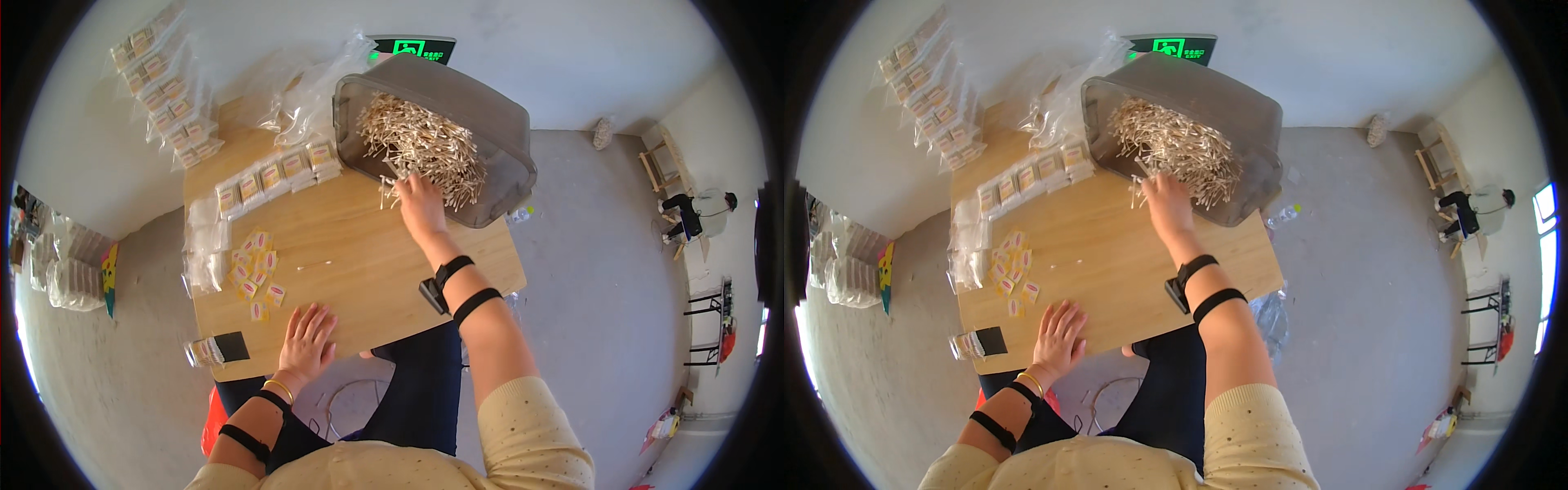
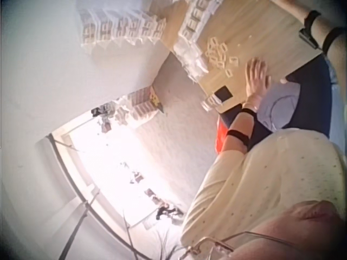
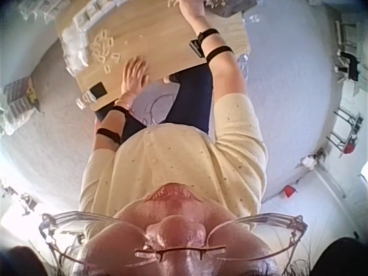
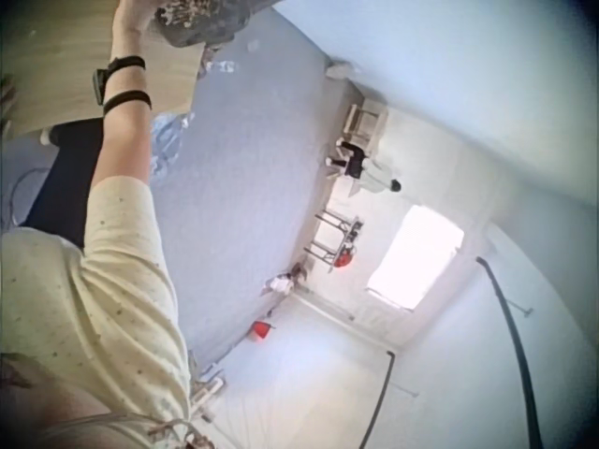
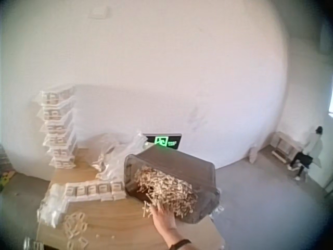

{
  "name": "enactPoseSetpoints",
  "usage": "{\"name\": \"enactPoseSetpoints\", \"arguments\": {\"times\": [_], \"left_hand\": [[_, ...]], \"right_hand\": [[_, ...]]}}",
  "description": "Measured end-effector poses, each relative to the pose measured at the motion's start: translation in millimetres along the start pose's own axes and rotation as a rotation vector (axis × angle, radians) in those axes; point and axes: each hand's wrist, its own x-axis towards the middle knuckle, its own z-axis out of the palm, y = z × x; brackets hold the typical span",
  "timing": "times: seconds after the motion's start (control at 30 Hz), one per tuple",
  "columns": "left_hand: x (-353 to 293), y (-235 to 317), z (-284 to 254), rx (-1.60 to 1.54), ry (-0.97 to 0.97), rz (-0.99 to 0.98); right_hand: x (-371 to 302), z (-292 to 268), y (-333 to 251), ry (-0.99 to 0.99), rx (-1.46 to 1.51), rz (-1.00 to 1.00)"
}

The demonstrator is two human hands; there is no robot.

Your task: Sorting cotton swabs and placing them into plastic bags for packaging.

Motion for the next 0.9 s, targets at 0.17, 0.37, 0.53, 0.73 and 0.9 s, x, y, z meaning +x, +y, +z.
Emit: {"name": "enactPoseSetpoints", "arguments": {"times": [0.17, 0.37, 0.53, 0.73, 0.9], "left_hand": [[-1.2, 0.9, -2.3, 0.016, -0.005, -0.002], [-3.8, -0.5, 0.9, 0.025, 0.023, 0.011], [-6.8, -2.8, 3.5, -0.016, 0.072, 0.013], [-11.7, -15.2, 1.4, -0.190, 0.302, -0.083], [-1.9, -54.5, -26.6, 0.030, 0.536, -0.536]], "right_hand": [[-43.6, -3.8, -77.2, -0.103, 0.182, -0.092], [-98.9, -25.2, -158.6, -0.115, 0.374, -0.158], [-137.7, -66.7, -162.1, -0.138, 0.507, -0.039], [-174.1, -68.8, -117.1, -0.143, 0.399, 0.159], [-156.2, -64.5, -139.4, -0.175, 0.347, 0.160]]}}
